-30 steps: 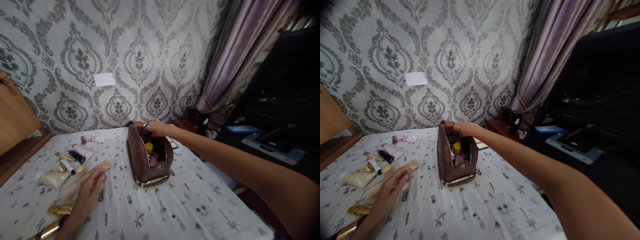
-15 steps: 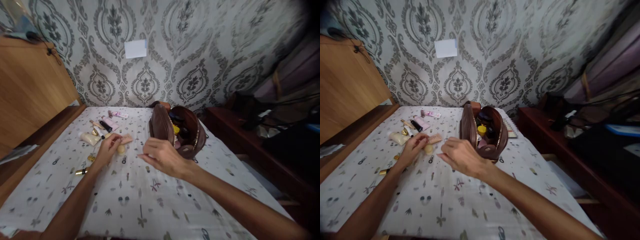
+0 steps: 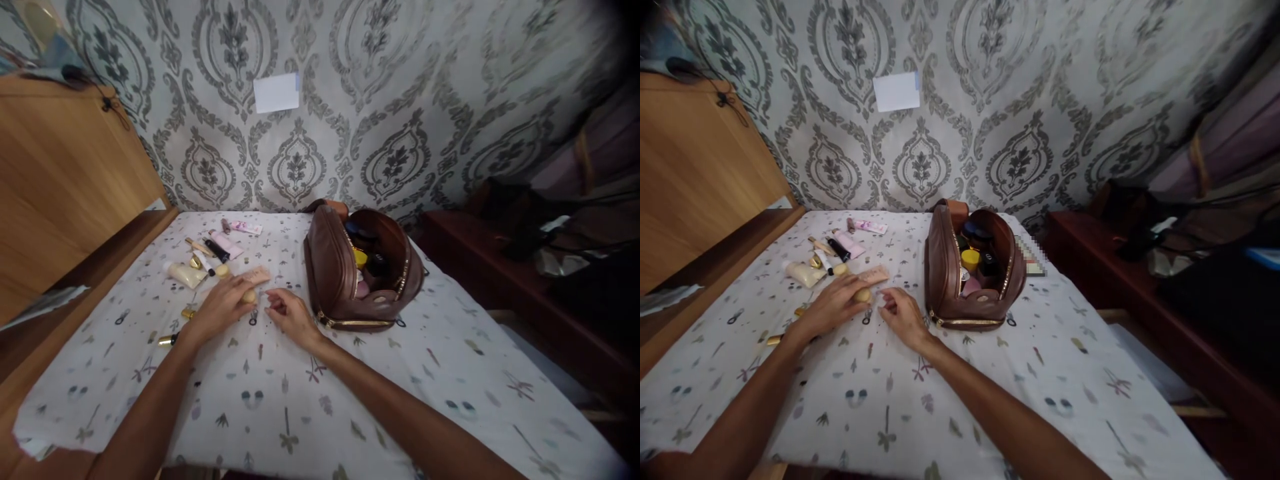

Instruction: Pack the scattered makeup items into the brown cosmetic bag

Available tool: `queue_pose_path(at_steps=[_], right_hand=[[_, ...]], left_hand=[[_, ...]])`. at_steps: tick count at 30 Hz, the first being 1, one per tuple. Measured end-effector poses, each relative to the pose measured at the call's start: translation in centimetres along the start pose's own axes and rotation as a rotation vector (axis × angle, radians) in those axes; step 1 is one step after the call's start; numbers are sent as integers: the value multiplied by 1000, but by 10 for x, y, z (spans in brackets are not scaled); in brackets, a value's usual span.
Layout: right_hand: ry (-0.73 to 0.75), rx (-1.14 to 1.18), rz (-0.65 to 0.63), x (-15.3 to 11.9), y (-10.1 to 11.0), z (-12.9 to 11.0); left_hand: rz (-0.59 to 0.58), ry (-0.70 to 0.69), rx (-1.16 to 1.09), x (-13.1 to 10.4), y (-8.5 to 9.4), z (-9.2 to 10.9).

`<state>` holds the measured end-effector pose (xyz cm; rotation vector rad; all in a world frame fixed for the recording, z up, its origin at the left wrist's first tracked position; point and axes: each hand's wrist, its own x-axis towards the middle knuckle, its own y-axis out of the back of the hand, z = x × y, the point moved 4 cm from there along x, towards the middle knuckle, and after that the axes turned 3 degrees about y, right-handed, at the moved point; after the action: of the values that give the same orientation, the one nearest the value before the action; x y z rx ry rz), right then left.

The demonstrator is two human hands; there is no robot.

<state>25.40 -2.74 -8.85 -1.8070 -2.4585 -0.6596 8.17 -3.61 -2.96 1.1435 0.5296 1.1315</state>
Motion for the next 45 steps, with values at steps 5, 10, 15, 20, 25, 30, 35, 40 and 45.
queue_pose_path(at_steps=[5,10,15,20,25,30,35,40,45], right_hand=[[72,28,-15,-6,3,-8],[75,74,-16,-5,7,-13],[48,137,-5,-7,7,-13],[40,154,5,-7,7,-12],[43,215,26,-6,6,-9],[33,165,51,-6,6,-8],[25,145,52,-6,7,-8],[14,216,37,-6,7,-8],[-25,367,-3,-3,7,-7]], left_hand=[[-34,-21,-362,6,7,17],[-39,34,-475,8,6,25],[-79,7,-534,7,5,24],[-102,0,-525,6,7,25],[-65,13,-510,7,6,26],[-36,16,-503,8,4,26],[-44,30,-486,8,3,26],[-39,15,-510,8,3,26],[-32,37,-535,7,1,22]])
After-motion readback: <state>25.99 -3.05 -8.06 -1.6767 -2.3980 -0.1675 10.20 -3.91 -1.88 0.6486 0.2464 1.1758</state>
